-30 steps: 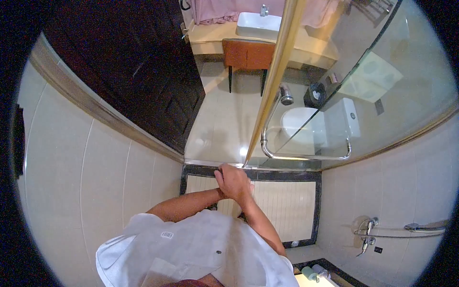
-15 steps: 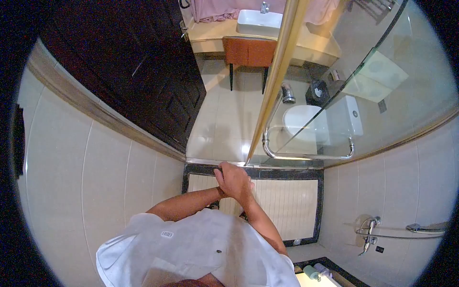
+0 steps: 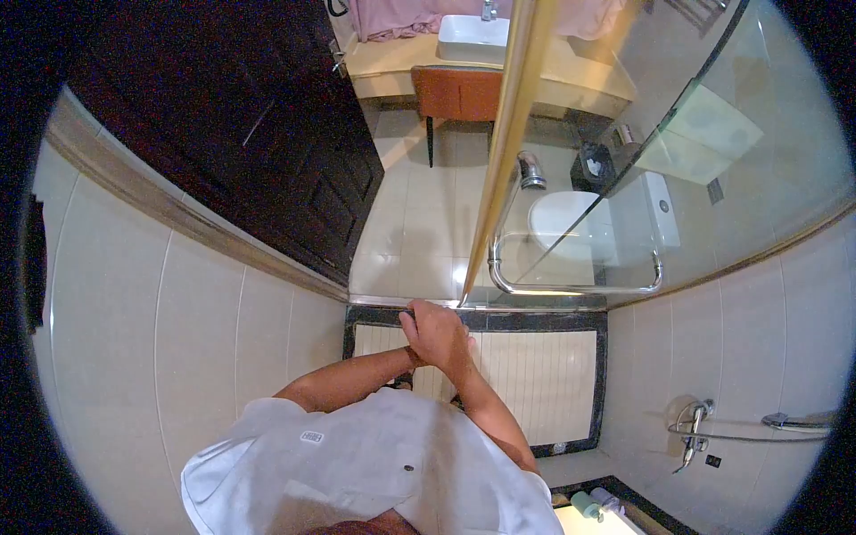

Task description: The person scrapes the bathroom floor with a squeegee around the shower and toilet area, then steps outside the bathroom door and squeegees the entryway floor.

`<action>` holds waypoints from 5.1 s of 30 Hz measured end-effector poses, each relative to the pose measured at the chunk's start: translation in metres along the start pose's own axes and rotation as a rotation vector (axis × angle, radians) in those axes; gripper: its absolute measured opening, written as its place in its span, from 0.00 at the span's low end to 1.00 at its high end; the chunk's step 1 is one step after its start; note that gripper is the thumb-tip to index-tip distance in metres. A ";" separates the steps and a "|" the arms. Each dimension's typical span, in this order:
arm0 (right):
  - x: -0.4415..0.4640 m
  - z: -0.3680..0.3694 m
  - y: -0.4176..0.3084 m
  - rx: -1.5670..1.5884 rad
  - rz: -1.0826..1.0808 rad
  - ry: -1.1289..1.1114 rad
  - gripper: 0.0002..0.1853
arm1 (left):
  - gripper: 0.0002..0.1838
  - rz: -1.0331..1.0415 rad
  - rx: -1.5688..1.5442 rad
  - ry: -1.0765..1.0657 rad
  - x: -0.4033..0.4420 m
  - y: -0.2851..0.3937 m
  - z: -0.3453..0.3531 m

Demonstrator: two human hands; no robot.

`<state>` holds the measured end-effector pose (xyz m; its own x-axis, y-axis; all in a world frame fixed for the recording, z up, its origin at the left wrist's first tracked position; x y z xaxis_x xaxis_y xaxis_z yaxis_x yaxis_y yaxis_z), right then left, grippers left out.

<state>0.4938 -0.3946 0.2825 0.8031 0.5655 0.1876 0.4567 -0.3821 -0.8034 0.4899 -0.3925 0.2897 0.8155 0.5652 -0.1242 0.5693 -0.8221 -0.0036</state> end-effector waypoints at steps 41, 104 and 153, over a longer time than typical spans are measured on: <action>0.008 0.084 -0.072 -0.145 0.032 -0.076 0.12 | 0.07 0.184 -0.585 0.163 0.011 -0.128 -0.002; -0.255 -0.045 -0.011 0.081 0.192 0.159 0.13 | 0.15 1.152 -0.854 -0.332 -0.229 0.004 0.116; -0.443 0.134 0.206 1.427 1.454 0.501 0.10 | 0.22 1.001 -0.472 -1.022 -0.279 -0.066 0.213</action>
<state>0.1806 -0.6264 -0.0417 0.3471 0.1536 -0.9251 -0.7957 0.5704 -0.2038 0.2021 -0.5102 0.1132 0.5677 -0.6531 -0.5012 -0.0203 -0.6197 0.7846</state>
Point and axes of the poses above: each hand's wrist, its own x-axis towards the middle knuckle, its own z-axis out of the palm, y = z × x, the point moved 6 cm from there along x, towards the middle knuckle, and after that the axes turned 10 degrees about x, right-handed, at the moved point
